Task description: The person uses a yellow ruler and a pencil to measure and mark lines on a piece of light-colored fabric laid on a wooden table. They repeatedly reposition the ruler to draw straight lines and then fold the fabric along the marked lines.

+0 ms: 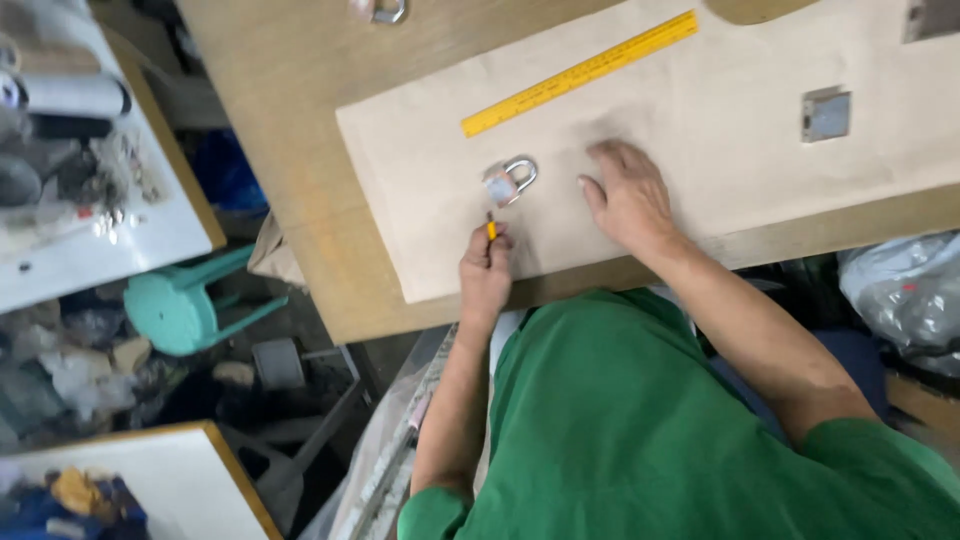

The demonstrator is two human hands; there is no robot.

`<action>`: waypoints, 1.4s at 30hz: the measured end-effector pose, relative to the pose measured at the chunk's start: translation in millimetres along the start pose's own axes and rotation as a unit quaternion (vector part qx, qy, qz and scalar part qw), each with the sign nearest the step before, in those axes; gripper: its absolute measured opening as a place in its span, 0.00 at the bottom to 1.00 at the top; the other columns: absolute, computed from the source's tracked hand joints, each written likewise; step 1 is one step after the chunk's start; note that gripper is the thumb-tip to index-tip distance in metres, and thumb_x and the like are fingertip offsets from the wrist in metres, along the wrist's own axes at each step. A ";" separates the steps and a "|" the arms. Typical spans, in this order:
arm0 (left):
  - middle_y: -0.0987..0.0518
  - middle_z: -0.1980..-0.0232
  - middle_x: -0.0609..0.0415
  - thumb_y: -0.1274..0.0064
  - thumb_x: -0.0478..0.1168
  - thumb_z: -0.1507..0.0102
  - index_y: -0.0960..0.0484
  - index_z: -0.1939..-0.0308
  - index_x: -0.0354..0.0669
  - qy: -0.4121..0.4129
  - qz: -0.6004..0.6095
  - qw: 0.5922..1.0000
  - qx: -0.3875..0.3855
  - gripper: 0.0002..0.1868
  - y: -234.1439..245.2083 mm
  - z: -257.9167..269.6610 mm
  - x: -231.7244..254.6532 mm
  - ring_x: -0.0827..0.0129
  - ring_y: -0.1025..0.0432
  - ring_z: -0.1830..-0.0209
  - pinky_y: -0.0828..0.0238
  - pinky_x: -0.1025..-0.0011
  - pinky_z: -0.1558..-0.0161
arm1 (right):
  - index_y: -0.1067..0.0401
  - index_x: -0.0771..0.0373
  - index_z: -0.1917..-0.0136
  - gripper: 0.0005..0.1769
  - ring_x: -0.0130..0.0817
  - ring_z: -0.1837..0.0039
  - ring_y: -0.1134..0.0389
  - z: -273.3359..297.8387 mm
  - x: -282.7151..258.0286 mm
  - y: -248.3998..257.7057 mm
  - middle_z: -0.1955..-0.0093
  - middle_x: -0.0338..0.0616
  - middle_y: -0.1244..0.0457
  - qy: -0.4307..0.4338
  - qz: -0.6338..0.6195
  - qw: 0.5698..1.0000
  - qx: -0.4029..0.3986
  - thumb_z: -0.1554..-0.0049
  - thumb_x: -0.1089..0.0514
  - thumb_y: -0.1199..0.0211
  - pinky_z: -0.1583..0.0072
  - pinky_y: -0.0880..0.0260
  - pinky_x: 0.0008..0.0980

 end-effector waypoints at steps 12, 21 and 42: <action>0.18 0.45 0.45 0.56 0.39 0.30 0.22 0.41 0.37 -0.158 -0.296 0.938 -0.086 0.16 53.5 -67.7 -3.1 0.49 0.26 0.45 0.28 0.56 0.45 | 0.61 0.67 0.17 0.61 0.63 0.16 0.62 -94.0 54.8 -10.0 0.15 0.63 0.62 -0.222 0.162 0.952 0.137 0.38 0.20 0.42 0.20 0.67 0.63; 0.18 0.47 0.51 0.53 0.37 0.33 0.21 0.42 0.44 -0.215 -0.331 0.910 -0.129 0.15 56.5 -98.0 3.5 0.53 0.24 0.50 0.25 0.59 0.50 | 0.60 0.61 0.15 0.63 0.67 0.15 0.61 -111.4 61.0 -19.9 0.14 0.63 0.64 -0.293 0.201 0.924 0.141 0.40 0.13 0.51 0.20 0.70 0.66; 0.20 0.39 0.42 0.52 0.26 0.36 0.17 0.49 0.35 -0.419 -0.345 0.836 -0.080 0.13 8.7 -162.8 90.5 0.49 0.24 0.46 0.28 0.57 0.42 | 0.65 0.65 0.16 0.70 0.64 0.15 0.56 -115.3 70.5 -22.4 0.13 0.58 0.63 -0.310 0.222 0.912 0.151 0.42 0.08 0.49 0.20 0.61 0.68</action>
Point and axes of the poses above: each hand's wrist, its own z-axis away from the middle knuckle, its own y-axis out of the back of the hand, x = y × z, the point moved 7 cm from there along -z, towards the middle knuckle
